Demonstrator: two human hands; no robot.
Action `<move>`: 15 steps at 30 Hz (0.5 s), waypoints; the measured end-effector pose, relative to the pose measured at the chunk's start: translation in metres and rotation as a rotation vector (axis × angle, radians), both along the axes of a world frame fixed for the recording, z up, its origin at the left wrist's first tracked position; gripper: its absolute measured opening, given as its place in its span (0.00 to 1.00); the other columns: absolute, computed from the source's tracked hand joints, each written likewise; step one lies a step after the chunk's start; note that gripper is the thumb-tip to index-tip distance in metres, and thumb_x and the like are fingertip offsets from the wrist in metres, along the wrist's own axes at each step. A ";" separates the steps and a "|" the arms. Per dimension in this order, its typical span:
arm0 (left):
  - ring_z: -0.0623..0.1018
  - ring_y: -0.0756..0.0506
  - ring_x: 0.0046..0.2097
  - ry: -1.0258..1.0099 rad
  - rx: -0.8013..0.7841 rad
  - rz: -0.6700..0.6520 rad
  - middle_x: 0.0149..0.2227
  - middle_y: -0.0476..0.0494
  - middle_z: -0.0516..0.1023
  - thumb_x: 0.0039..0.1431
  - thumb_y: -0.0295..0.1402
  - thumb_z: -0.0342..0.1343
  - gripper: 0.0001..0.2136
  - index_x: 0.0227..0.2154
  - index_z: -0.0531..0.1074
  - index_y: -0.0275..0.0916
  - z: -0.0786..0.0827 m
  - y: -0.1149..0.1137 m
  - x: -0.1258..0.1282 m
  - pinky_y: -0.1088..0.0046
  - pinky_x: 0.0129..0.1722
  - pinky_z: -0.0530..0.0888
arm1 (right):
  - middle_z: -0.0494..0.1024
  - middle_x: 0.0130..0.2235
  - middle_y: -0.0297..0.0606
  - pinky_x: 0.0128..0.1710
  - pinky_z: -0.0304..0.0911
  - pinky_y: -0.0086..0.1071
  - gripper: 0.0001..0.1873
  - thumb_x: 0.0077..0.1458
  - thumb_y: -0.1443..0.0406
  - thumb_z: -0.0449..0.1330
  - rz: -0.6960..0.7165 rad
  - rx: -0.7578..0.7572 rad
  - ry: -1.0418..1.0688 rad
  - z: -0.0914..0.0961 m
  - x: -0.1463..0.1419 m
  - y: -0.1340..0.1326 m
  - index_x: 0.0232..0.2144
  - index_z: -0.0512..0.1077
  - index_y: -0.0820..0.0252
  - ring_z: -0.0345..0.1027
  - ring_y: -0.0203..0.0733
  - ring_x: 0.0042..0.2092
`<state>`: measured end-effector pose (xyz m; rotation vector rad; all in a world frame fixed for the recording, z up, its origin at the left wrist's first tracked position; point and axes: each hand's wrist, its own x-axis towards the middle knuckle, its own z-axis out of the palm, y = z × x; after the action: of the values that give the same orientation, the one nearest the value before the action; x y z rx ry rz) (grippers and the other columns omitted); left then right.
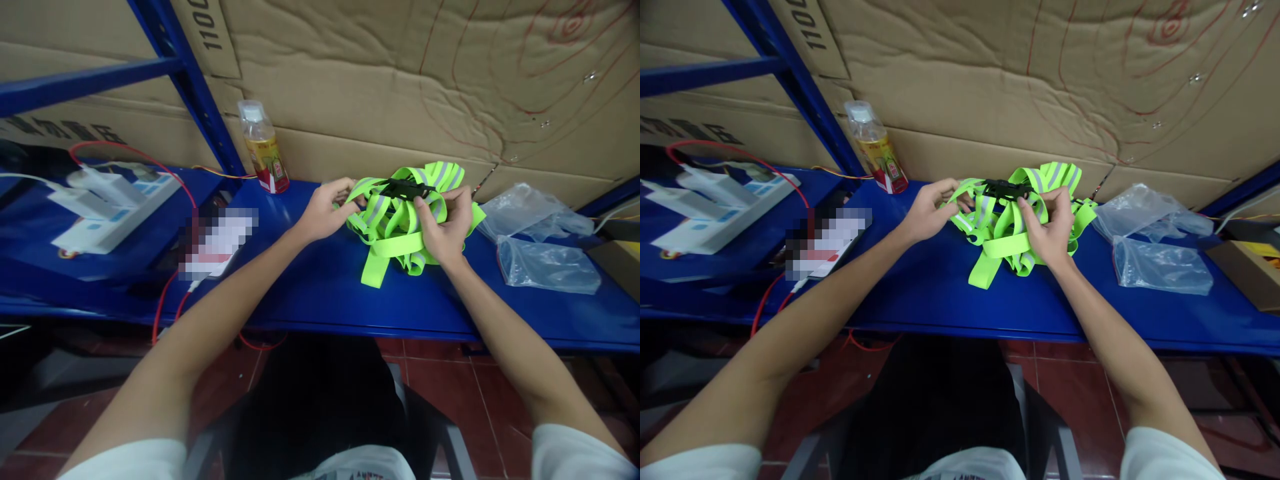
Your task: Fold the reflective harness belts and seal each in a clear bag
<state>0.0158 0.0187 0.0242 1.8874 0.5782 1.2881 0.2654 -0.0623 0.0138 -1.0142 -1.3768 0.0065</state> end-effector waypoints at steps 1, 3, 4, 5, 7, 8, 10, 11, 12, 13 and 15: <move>0.83 0.45 0.37 -0.019 -0.023 -0.025 0.37 0.45 0.84 0.57 0.35 0.65 0.05 0.35 0.77 0.41 -0.001 0.002 0.000 0.68 0.39 0.79 | 0.77 0.35 0.36 0.38 0.72 0.45 0.20 0.60 0.48 0.73 0.003 -0.012 0.013 0.002 0.001 0.001 0.39 0.70 0.49 0.77 0.49 0.39; 0.83 0.46 0.35 -0.122 -0.066 0.054 0.36 0.46 0.84 0.59 0.37 0.68 0.08 0.37 0.77 0.41 -0.002 0.006 0.000 0.69 0.37 0.79 | 0.75 0.32 0.33 0.34 0.71 0.42 0.21 0.57 0.47 0.75 0.002 -0.054 0.031 0.004 0.003 0.003 0.39 0.71 0.49 0.75 0.45 0.35; 0.83 0.46 0.34 -0.168 -0.090 0.115 0.34 0.46 0.84 0.57 0.37 0.70 0.10 0.37 0.77 0.41 -0.003 0.009 0.000 0.70 0.36 0.78 | 0.74 0.32 0.33 0.33 0.70 0.41 0.21 0.57 0.47 0.75 -0.009 -0.073 0.038 0.005 0.004 0.004 0.39 0.72 0.49 0.73 0.44 0.33; 0.83 0.47 0.33 -0.192 -0.115 0.164 0.33 0.46 0.83 0.56 0.38 0.73 0.12 0.37 0.77 0.41 -0.004 0.012 0.000 0.71 0.35 0.78 | 0.75 0.31 0.32 0.33 0.70 0.41 0.21 0.56 0.47 0.76 -0.027 -0.084 0.042 0.006 0.005 0.005 0.40 0.74 0.49 0.73 0.44 0.32; 0.82 0.47 0.31 -0.181 -0.152 0.227 0.30 0.45 0.83 0.51 0.39 0.77 0.15 0.33 0.79 0.39 -0.007 0.017 -0.001 0.72 0.33 0.77 | 0.78 0.33 0.33 0.34 0.71 0.41 0.22 0.54 0.45 0.76 -0.063 -0.089 0.045 0.006 0.006 0.007 0.40 0.76 0.50 0.73 0.44 0.34; 0.82 0.47 0.30 -0.154 -0.166 0.236 0.29 0.44 0.83 0.49 0.41 0.79 0.16 0.31 0.79 0.38 -0.008 0.019 -0.001 0.72 0.31 0.77 | 0.79 0.35 0.34 0.36 0.72 0.41 0.22 0.54 0.44 0.76 -0.073 -0.093 0.047 0.005 0.007 0.009 0.40 0.77 0.50 0.74 0.45 0.35; 0.81 0.47 0.28 -0.085 -0.197 0.212 0.28 0.42 0.84 0.47 0.43 0.80 0.18 0.30 0.80 0.38 -0.011 0.020 -0.002 0.72 0.28 0.77 | 0.81 0.36 0.34 0.38 0.74 0.42 0.22 0.55 0.43 0.75 -0.079 -0.110 0.069 0.004 0.010 0.011 0.38 0.78 0.50 0.76 0.46 0.38; 0.81 0.47 0.27 -0.048 -0.219 0.183 0.27 0.42 0.84 0.45 0.45 0.81 0.19 0.30 0.81 0.37 -0.012 0.019 -0.002 0.71 0.27 0.77 | 0.81 0.35 0.34 0.38 0.74 0.42 0.22 0.55 0.43 0.74 -0.079 -0.121 0.095 0.003 0.012 0.013 0.37 0.79 0.51 0.76 0.46 0.37; 0.81 0.46 0.26 -0.016 -0.240 0.143 0.27 0.42 0.84 0.44 0.46 0.81 0.20 0.29 0.81 0.38 -0.013 0.018 -0.002 0.71 0.26 0.77 | 0.81 0.34 0.34 0.38 0.74 0.41 0.22 0.55 0.43 0.74 -0.080 -0.129 0.130 0.002 0.014 0.014 0.36 0.79 0.51 0.76 0.46 0.37; 0.81 0.46 0.26 0.002 -0.254 0.104 0.26 0.43 0.83 0.44 0.48 0.81 0.21 0.29 0.81 0.38 -0.013 0.017 -0.002 0.70 0.25 0.78 | 0.80 0.33 0.34 0.36 0.73 0.41 0.22 0.54 0.43 0.75 -0.079 -0.136 0.168 0.001 0.015 0.016 0.35 0.79 0.52 0.76 0.46 0.36; 0.82 0.45 0.28 -0.029 -0.254 0.048 0.27 0.43 0.84 0.45 0.52 0.79 0.22 0.27 0.81 0.39 -0.011 0.014 0.000 0.69 0.27 0.80 | 0.80 0.31 0.34 0.33 0.72 0.40 0.23 0.51 0.43 0.77 -0.062 -0.153 0.229 0.000 0.019 0.018 0.33 0.79 0.52 0.74 0.45 0.33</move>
<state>0.0154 0.0325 0.0131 1.6532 0.7391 1.2082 0.2841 -0.0443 0.0140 -1.1459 -1.1484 0.1788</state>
